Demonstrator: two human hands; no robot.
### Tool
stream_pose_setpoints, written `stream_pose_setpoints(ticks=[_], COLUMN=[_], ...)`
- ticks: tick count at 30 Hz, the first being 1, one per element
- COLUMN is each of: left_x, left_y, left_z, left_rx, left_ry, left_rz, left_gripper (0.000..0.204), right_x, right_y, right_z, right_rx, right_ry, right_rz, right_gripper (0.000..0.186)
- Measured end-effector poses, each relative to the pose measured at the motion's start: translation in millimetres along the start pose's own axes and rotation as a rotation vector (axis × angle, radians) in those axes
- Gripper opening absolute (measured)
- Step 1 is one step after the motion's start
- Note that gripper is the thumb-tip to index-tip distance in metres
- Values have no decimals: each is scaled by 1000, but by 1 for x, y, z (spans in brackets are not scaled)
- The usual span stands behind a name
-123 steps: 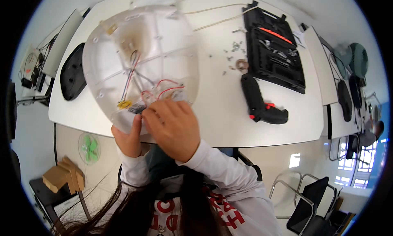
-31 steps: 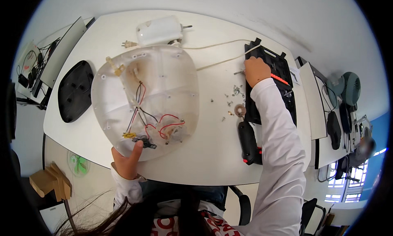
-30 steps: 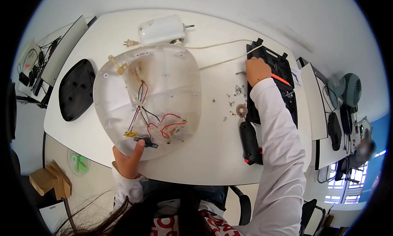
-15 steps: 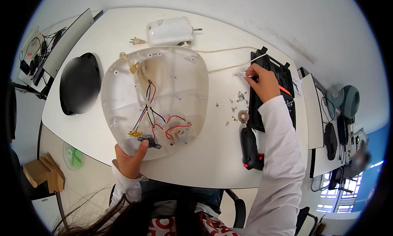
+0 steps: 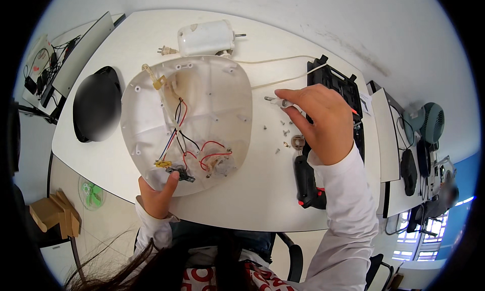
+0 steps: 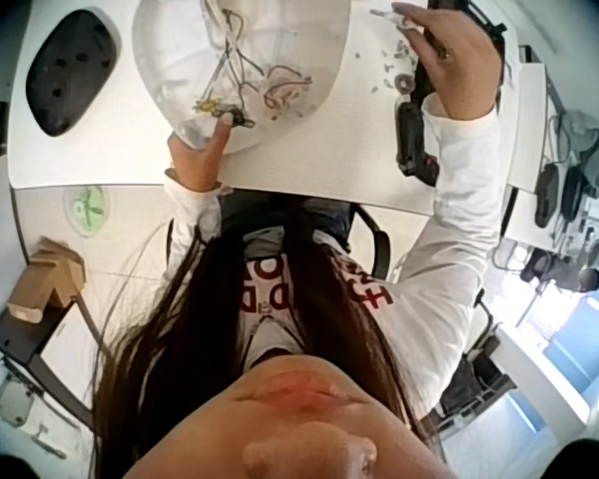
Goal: The person disassembles a white plastic appliance base, removes a small motor and wiring, then reassembles the unit by reconnecting wires and securing components with screws. The person uses a cordless screwdriver and handles screws, wires, and a motor throughout the process.
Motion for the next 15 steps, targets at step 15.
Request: stream_pose_setpoints(ticks=[15], left_x=[-1], left_y=[0], left_z=[-1], left_rx=[-12], left_ry=[-3], left_rz=[0], left_gripper=[24], right_x=[-3], right_y=[17], right_z=[11], right_rx=[-163], right_ry=[-310], right_rz=[423], right_gripper=[21])
Point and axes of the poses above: each hand's wrist, its own y-axis away from the middle knuckle, its own z-axis out of the palm, x = y × z, the point moved 3 cm from there along -y, towards the middle knuckle, and after that the axes turned 15 degrees about x, right-handed, at the moved point
